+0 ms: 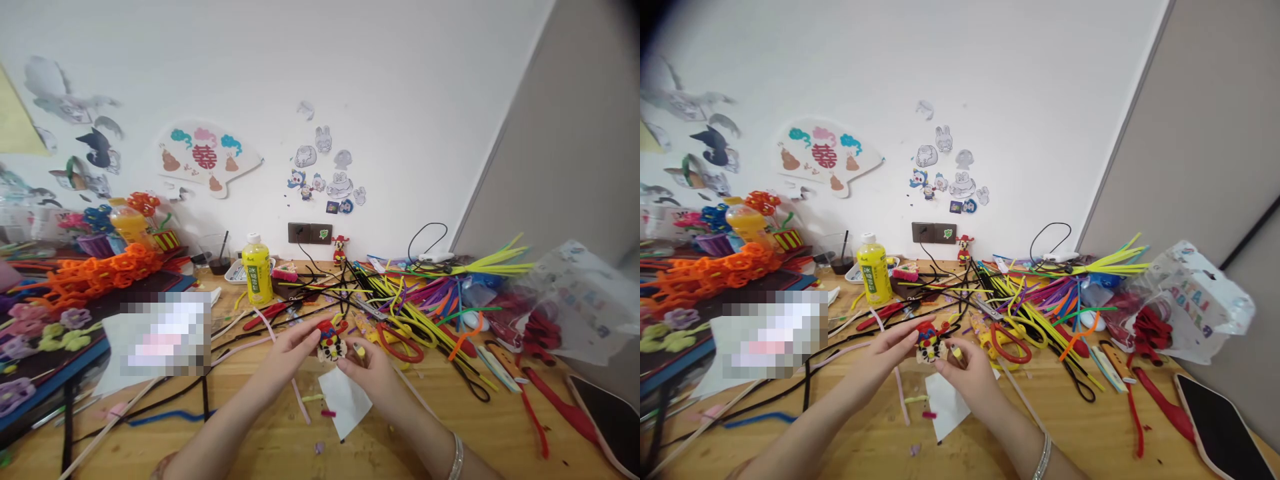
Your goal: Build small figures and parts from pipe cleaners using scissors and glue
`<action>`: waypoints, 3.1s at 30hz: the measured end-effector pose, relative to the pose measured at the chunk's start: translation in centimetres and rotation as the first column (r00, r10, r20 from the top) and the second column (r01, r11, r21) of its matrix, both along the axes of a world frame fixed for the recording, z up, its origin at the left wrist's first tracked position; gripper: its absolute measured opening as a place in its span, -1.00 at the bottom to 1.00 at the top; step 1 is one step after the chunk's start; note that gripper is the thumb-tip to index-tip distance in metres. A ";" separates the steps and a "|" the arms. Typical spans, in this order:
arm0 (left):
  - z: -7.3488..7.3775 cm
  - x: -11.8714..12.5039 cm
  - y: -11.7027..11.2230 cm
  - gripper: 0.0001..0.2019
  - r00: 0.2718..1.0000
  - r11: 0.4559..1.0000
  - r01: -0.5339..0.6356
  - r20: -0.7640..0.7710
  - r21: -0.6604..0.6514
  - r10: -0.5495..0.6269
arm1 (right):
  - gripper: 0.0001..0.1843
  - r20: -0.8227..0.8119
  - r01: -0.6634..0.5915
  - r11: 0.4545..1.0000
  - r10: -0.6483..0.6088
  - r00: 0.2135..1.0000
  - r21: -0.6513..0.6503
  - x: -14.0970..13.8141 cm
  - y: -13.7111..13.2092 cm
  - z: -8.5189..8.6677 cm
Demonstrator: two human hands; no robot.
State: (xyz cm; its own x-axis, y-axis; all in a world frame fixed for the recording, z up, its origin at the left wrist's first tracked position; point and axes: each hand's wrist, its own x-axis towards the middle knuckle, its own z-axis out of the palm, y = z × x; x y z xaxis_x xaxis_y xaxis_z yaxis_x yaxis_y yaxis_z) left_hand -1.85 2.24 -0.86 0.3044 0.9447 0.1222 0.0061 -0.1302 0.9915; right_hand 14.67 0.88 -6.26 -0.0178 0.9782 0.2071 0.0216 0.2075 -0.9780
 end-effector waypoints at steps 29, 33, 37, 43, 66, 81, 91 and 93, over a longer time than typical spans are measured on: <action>-1.0 0.7 -0.3 -0.61 0.888 0.980 0.161 0.450 -0.115 -0.094 | -0.60 -0.262 -0.108 0.990 0.128 0.957 0.090 1.7 -0.3 1.9; -0.9 0.7 0.0 -0.63 0.930 0.987 0.109 0.362 -0.117 -0.060 | -0.66 -0.167 -0.125 0.991 0.132 0.977 0.050 2.0 -0.1 2.2; -1.2 0.7 0.2 -0.62 0.962 0.989 0.092 0.266 -0.115 -0.058 | -0.65 -0.025 -0.133 0.991 0.133 0.991 -0.011 2.1 -0.3 2.7; -1.3 0.7 0.2 -0.64 0.965 0.986 0.109 0.253 -0.125 -0.074 | -0.71 0.010 -0.137 0.989 0.138 0.990 -0.059 2.3 0.0 2.4; -1.1 1.4 0.1 -0.67 0.949 0.979 0.071 0.314 -0.192 -0.008 | -0.82 0.196 -0.142 0.990 0.144 0.970 -0.025 1.7 -0.6 3.3; -1.0 1.3 0.2 -0.75 0.835 0.939 0.192 0.550 -0.285 -0.004 | -0.73 0.154 -0.038 0.999 0.039 0.987 -0.006 2.0 0.1 2.6; -2.5 1.6 0.3 -0.86 0.756 0.847 0.418 0.643 -0.328 -0.124 | -0.64 0.152 0.019 0.976 -0.053 0.987 0.219 2.1 -0.1 2.8; -2.8 1.7 0.2 -0.85 0.752 0.823 0.465 0.636 -0.327 -0.173 | -0.59 0.230 -0.010 0.966 -0.052 0.972 0.259 2.3 -0.1 2.9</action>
State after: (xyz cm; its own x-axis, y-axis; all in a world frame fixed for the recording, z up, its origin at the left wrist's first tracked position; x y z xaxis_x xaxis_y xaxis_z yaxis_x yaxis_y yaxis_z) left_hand -0.12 2.48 -3.64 0.6113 0.7908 -0.0295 -0.5189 0.4287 0.7395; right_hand 17.00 0.77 -3.32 -0.0758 0.8930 0.4436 0.2497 0.4477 -0.8586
